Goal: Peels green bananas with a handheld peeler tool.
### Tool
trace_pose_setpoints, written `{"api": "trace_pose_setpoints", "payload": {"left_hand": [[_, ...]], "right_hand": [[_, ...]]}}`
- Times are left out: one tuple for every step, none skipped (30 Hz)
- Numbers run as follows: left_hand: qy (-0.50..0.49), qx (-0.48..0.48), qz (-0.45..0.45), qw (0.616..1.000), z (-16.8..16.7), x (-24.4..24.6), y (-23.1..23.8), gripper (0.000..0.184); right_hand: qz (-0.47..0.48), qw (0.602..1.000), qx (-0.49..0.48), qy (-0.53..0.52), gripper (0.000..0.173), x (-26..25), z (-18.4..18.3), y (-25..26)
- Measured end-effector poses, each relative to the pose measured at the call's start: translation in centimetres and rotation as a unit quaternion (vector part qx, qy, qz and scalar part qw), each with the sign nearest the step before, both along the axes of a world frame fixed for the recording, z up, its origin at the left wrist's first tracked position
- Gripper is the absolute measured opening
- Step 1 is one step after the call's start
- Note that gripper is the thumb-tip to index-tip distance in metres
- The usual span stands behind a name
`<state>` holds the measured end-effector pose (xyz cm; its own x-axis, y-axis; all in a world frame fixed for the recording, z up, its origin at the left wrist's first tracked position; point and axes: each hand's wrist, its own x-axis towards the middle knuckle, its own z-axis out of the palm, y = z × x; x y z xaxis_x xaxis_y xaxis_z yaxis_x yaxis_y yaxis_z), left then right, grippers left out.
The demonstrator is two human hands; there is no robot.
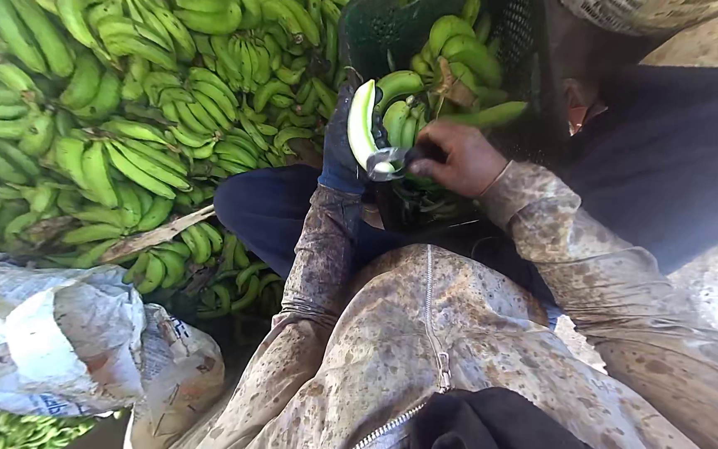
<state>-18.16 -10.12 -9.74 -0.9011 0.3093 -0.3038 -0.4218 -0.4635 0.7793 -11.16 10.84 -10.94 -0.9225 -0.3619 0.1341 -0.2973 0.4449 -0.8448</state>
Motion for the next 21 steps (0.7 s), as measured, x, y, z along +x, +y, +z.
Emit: {"api": "trace_pose_setpoints", "payload": {"left_hand": [[-0.011, -0.005, -0.008, 1.000, 0.1, 0.0, 0.6, 0.046], [-0.015, -0.012, -0.028, 0.999, 0.0, 0.3, 1.0, 0.043], [-0.020, -0.027, -0.040, 0.999, 0.0, 1.0, 1.4, 0.040], [-0.025, -0.046, -0.051, 0.997, 0.1, 1.6, 1.9, 0.040], [-0.021, -0.060, -0.061, 0.996, 0.4, 2.1, 2.3, 0.040], [-0.021, -0.061, -0.073, 0.995, 0.6, 2.4, 2.4, 0.042], [-0.041, -0.045, -0.081, 0.995, 0.8, 2.6, 2.7, 0.047], [-0.054, -0.044, -0.090, 0.994, 1.0, 2.6, 2.5, 0.054], [-0.048, -0.085, -0.092, 0.991, 1.4, 2.9, 1.7, 0.056], [-0.024, -0.168, -0.092, 0.981, 2.1, 3.4, 0.8, 0.054], [0.005, -0.253, -0.085, 0.964, 2.9, 3.6, 0.2, 0.050], [0.033, -0.315, -0.074, 0.946, 3.4, 3.2, 0.3, 0.046], [0.066, -0.355, -0.069, 0.930, 4.1, 2.6, 0.7, 0.044], [0.110, -0.371, -0.068, 0.920, 5.3, 1.6, 1.9, 0.044], [0.159, -0.372, -0.070, 0.912, 6.9, 0.7, 3.1, 0.047], [0.205, -0.372, -0.072, 0.903, 8.7, 0.4, 4.1, 0.049], [0.251, -0.367, -0.075, 0.893, 10.9, 0.1, 5.1, 0.052], [0.301, -0.353, -0.071, 0.883, 13.2, -0.8, 6.7, 0.053], [0.352, -0.336, -0.061, 0.871, 15.4, -2.0, 8.8, 0.053], [0.402, -0.316, -0.058, 0.857, 17.7, -3.2, 11.0, 0.054], [0.450, -0.289, -0.054, 0.843, 19.9, -4.4, 13.5, 0.056]], "right_hand": [[0.011, 1.000, 0.004, 0.000, 0.044, -0.2, -0.3, -0.4], [-0.003, 1.000, 0.004, -0.011, 0.044, -0.8, -0.5, -0.5], [-0.038, 0.999, 0.003, -0.033, 0.043, -1.6, -0.7, -0.4], [-0.091, 0.994, 0.014, -0.062, 0.045, -2.6, -0.7, 0.2], [-0.150, 0.983, 0.035, -0.101, 0.048, -3.7, -0.6, 1.1], [-0.201, 0.966, 0.057, -0.150, 0.052, -4.5, -0.4, 2.2], [-0.239, 0.950, 0.070, -0.190, 0.055, -5.1, -0.5, 3.3], [-0.268, 0.936, 0.069, -0.215, 0.057, -5.3, -0.8, 4.0], [-0.285, 0.930, 0.058, -0.225, 0.057, -4.9, -1.0, 3.8], [-0.293, 0.931, 0.044, -0.214, 0.055, -4.0, -0.8, 3.1], [-0.304, 0.934, 0.034, -0.184, 0.053, -3.0, -0.1, 2.6], [-0.310, 0.936, 0.034, -0.161, 0.049, -2.3, 0.6, 2.4], [-0.303, 0.938, 0.039, -0.163, 0.046, -1.6, 1.2, 2.3], [-0.286, 0.937, 0.057, -0.193, 0.047, -2.0, 1.7, 3.0], [-0.260, 0.933, 0.081, -0.236, 0.051, -2.5, 2.5, 3.9], [-0.236, 0.926, 0.097, -0.279, 0.054, -2.5, 3.4, 4.2], [-0.218, 0.920, 0.102, -0.309, 0.055, -2.2, 4.0, 4.1], [-0.212, 0.918, 0.103, -0.320, 0.056, -2.3, 4.4, 4.2], [-0.212, 0.918, 0.106, -0.319, 0.056, -2.6, 4.6, 4.5], [-0.213, 0.918, 0.108, -0.316, 0.056, -2.8, 4.6, 4.6], [-0.214, 0.919, 0.108, -0.313, 0.055, -3.0, 4.4, 4.7]]}}
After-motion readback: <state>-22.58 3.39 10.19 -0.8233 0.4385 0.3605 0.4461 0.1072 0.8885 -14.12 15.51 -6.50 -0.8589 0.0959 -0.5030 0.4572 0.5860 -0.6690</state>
